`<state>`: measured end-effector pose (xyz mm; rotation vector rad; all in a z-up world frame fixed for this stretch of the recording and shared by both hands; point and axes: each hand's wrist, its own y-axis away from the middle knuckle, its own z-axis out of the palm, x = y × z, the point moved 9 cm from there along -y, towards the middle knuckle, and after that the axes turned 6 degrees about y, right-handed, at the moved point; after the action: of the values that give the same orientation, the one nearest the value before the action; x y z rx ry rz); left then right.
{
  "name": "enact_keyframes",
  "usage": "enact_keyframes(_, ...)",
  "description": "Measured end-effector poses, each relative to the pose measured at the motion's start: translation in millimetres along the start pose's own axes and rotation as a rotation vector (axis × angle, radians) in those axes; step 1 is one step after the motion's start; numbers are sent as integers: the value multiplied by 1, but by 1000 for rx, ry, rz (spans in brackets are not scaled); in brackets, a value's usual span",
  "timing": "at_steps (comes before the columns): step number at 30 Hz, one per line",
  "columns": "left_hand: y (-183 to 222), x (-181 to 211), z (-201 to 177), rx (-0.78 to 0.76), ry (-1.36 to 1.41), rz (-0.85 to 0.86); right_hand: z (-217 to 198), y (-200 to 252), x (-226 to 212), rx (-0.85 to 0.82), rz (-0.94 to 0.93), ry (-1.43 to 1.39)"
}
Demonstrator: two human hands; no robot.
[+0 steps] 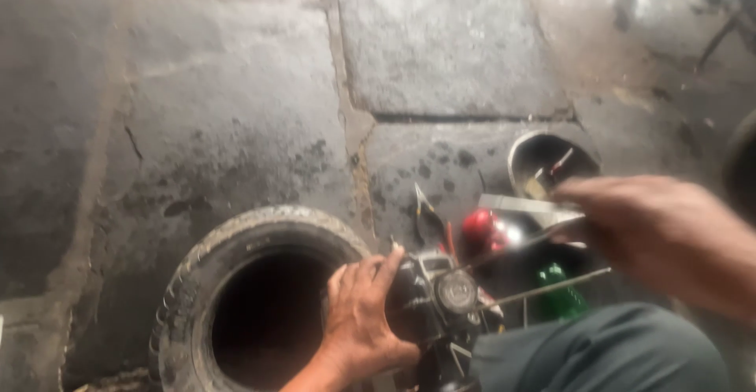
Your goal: Perform maintenance or repair on a disassembled motorcycle engine block.
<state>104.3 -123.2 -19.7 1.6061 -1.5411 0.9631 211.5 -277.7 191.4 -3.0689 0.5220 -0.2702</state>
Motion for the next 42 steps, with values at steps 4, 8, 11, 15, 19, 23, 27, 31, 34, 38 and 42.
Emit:
enact_keyframes(4,1,1,-5,33,3,14,38,76,35,-244,733,-674)
enact_keyframes(8,2,-4,-3,20,1,6,171,240,40,-56,741,-803)
enact_keyframes(11,2,-2,-2,37,-7,15,169,212,-12,68,756,-875)
enact_keyframes(15,-1,-1,1,9,-33,-8,201,206,-43,-437,962,-644)
enact_keyframes(19,-2,-3,2,2,-44,-23,169,205,-44,496,643,-896)
enact_keyframes(23,-1,-7,2,6,-38,-11,203,204,-28,-190,715,-891)
enact_keyframes(27,0,-6,1,17,-27,9,149,176,-19,-237,544,-324)
enact_keyframes(31,-1,-4,1,22,-35,9,88,136,-37,-107,6,145)
enact_keyframes(34,-1,-2,0,30,-33,13,103,138,-27,-226,-62,319)
enact_keyframes(38,0,-4,0,32,-23,13,95,113,-37,-255,-86,287)
enact_keyframes(42,0,-5,1,24,-12,22,101,106,-43,-231,-58,251)
